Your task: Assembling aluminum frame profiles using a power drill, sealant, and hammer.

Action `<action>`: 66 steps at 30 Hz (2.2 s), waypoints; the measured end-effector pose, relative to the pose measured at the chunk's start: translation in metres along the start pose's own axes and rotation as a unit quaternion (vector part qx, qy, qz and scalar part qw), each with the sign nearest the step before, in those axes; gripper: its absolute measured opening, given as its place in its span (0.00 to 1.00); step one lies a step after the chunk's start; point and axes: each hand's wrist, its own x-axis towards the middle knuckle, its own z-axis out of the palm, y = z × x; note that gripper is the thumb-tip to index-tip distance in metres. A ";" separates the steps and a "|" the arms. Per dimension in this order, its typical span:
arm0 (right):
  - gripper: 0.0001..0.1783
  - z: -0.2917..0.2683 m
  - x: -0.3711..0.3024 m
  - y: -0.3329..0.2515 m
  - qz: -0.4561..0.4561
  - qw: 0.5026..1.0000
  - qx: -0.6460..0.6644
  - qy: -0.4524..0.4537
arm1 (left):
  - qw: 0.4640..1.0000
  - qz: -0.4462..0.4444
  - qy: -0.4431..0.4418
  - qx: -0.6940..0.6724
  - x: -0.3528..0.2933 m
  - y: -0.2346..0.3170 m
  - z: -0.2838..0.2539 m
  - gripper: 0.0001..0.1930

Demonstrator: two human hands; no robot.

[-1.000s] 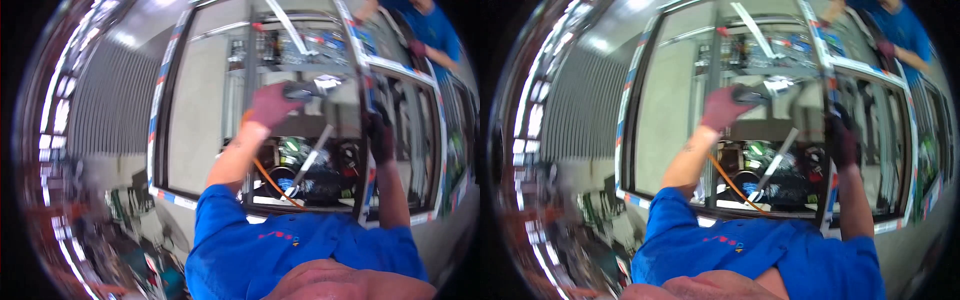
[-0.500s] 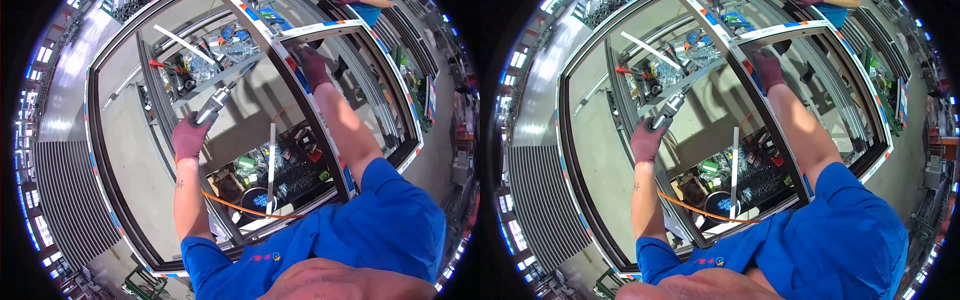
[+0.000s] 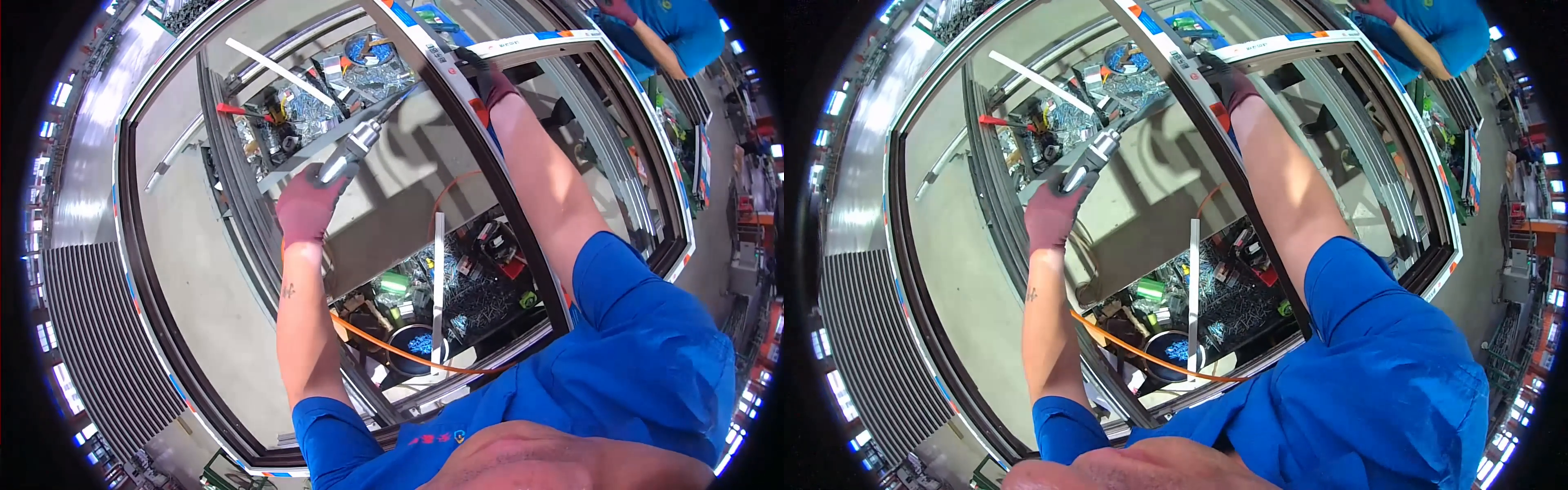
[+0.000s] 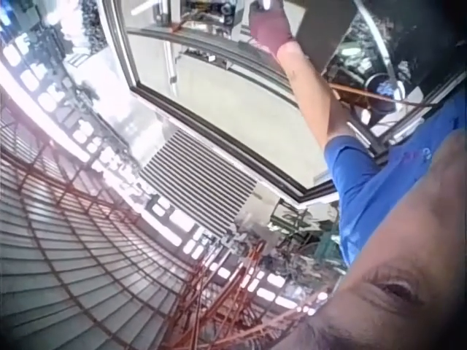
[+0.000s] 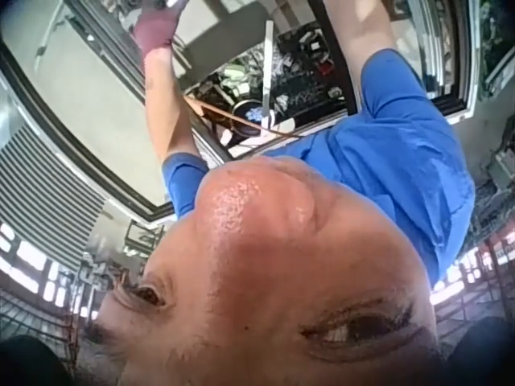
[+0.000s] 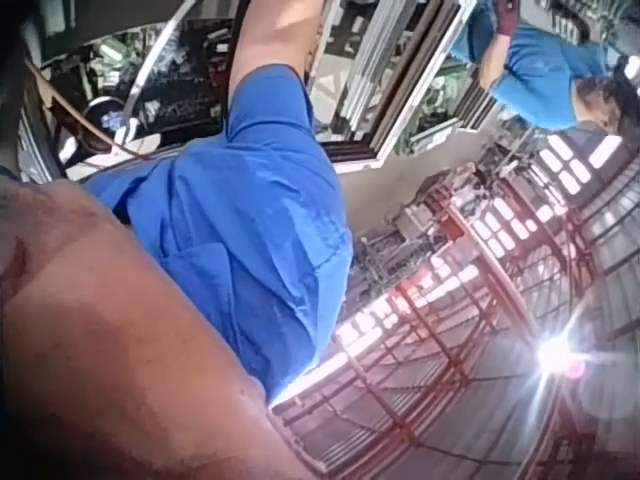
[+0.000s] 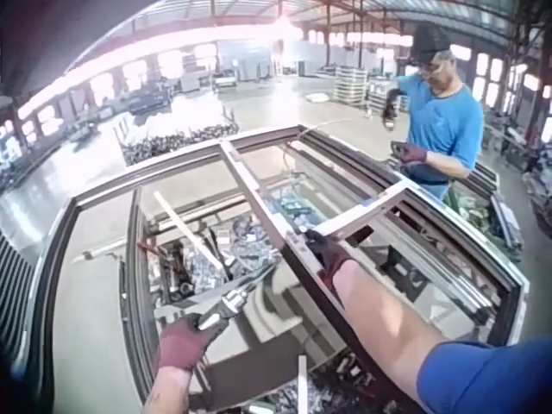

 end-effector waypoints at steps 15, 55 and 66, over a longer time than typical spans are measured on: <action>0.27 0.025 -0.030 0.001 0.022 0.990 0.124 -0.070 | 1.000 0.028 0.001 0.014 0.059 0.024 0.031 0.33; 0.27 -0.062 0.097 0.081 -0.310 0.912 -0.002 -0.268 | 0.994 0.096 0.036 0.049 0.083 0.002 0.046 0.35; 0.14 0.002 0.019 0.023 0.026 0.996 0.081 -0.013 | 0.991 0.102 0.049 0.075 0.087 0.000 0.047 0.32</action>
